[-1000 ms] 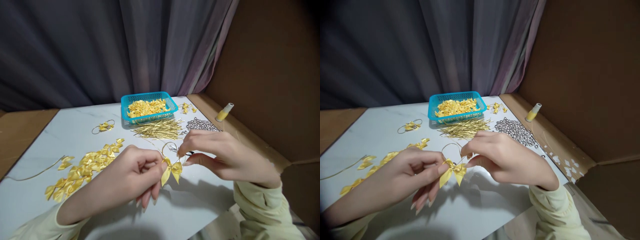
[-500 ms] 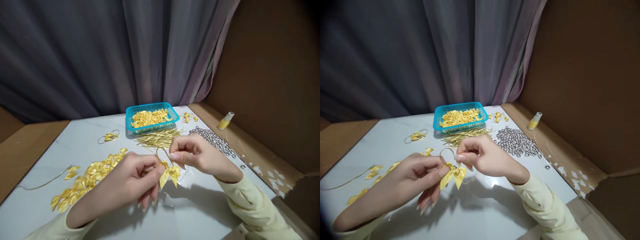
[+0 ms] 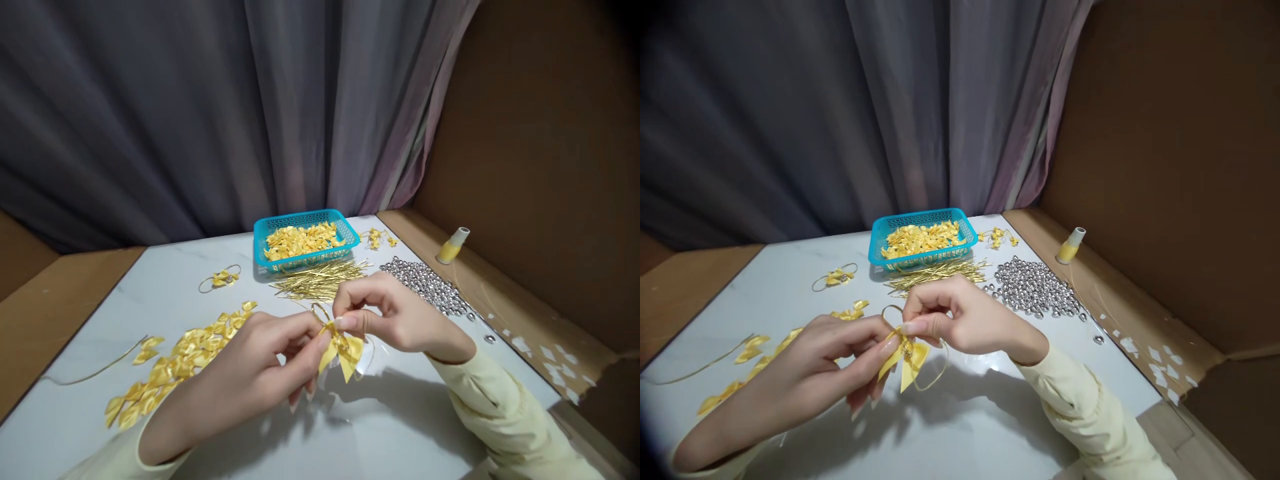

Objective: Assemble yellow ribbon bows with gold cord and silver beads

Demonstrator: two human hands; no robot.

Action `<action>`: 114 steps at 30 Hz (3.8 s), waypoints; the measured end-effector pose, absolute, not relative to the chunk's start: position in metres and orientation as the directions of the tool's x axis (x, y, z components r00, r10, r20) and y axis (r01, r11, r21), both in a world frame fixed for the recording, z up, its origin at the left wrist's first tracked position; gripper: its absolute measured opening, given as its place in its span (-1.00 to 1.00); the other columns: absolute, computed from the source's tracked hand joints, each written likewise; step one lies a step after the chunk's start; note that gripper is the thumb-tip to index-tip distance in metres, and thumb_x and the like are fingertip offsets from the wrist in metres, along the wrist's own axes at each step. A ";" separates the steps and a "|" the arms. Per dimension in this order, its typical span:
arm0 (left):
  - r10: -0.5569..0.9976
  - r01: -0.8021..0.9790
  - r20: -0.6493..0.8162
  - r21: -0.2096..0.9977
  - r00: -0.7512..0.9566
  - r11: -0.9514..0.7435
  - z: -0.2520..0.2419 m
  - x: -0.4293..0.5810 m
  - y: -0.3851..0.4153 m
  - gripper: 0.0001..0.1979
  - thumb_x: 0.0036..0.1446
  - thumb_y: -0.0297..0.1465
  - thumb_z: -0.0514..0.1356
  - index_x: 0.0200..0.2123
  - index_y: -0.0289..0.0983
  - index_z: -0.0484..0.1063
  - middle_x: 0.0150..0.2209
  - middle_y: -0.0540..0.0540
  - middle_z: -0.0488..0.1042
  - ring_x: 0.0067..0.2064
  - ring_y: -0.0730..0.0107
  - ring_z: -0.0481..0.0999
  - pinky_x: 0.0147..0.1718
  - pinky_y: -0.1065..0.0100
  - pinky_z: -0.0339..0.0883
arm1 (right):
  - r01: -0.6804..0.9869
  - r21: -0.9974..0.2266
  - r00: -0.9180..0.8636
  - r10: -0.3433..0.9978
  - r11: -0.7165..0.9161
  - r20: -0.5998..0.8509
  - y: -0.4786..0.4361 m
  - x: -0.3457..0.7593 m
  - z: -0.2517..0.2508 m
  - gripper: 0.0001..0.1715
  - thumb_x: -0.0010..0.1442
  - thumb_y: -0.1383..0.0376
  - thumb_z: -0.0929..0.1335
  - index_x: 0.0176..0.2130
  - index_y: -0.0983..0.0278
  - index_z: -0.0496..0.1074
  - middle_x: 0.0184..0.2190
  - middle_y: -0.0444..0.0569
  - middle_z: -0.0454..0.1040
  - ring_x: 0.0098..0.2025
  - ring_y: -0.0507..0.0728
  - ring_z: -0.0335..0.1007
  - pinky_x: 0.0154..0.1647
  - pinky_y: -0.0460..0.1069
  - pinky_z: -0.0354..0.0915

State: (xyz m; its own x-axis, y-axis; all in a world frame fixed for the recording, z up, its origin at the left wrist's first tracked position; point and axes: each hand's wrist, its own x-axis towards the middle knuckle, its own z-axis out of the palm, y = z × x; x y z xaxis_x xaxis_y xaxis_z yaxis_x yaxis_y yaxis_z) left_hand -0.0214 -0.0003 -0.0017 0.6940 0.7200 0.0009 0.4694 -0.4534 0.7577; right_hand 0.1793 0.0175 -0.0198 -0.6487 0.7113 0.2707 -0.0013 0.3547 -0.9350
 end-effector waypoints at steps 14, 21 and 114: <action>0.836 0.477 0.073 0.793 0.543 -0.379 -0.003 -0.019 -0.003 -0.68 0.25 -0.35 -0.01 -0.55 -0.27 0.29 -0.64 0.09 0.41 -0.67 0.63 0.37 -0.63 0.60 0.28 | 0.445 -0.420 -0.431 0.600 0.791 0.674 -0.018 0.186 -0.006 -0.76 0.16 0.62 0.24 -0.27 0.33 0.32 -0.34 -0.01 0.38 -0.26 0.09 0.22 -0.23 0.01 0.24; 0.835 0.466 0.085 0.797 0.544 -0.385 -0.004 -0.020 -0.004 -0.66 0.25 -0.36 -0.01 -0.57 -0.27 0.30 -0.64 0.10 0.41 -0.68 0.64 0.37 -0.63 0.60 0.29 | 0.563 -0.245 -0.481 0.554 0.789 0.679 -0.022 0.181 -0.011 -0.64 0.06 0.68 0.24 -0.24 0.30 0.33 -0.21 0.04 0.35 -0.15 0.16 0.13 -0.14 0.08 0.21; 0.600 0.305 0.247 0.681 0.761 -0.666 0.001 -0.025 -0.004 -0.86 0.24 -0.49 0.09 -0.20 -0.15 0.40 -0.44 0.14 0.53 -0.46 0.63 0.51 -0.41 0.61 0.35 | 0.330 -0.807 -0.714 0.688 0.491 0.127 -0.015 0.204 0.002 -0.82 0.22 0.26 0.34 -0.37 0.34 0.39 -0.73 -0.30 0.15 -0.67 -0.14 -0.03 -0.66 -0.22 -0.04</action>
State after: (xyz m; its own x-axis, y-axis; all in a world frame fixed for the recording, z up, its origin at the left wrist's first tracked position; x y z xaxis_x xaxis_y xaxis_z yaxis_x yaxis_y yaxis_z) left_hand -0.0247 -0.0035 0.0006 0.7608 0.6001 0.2469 0.3047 -0.6663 0.6805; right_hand 0.2041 -0.0150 0.0025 -0.7142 0.6884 0.1267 0.3298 0.4906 -0.8066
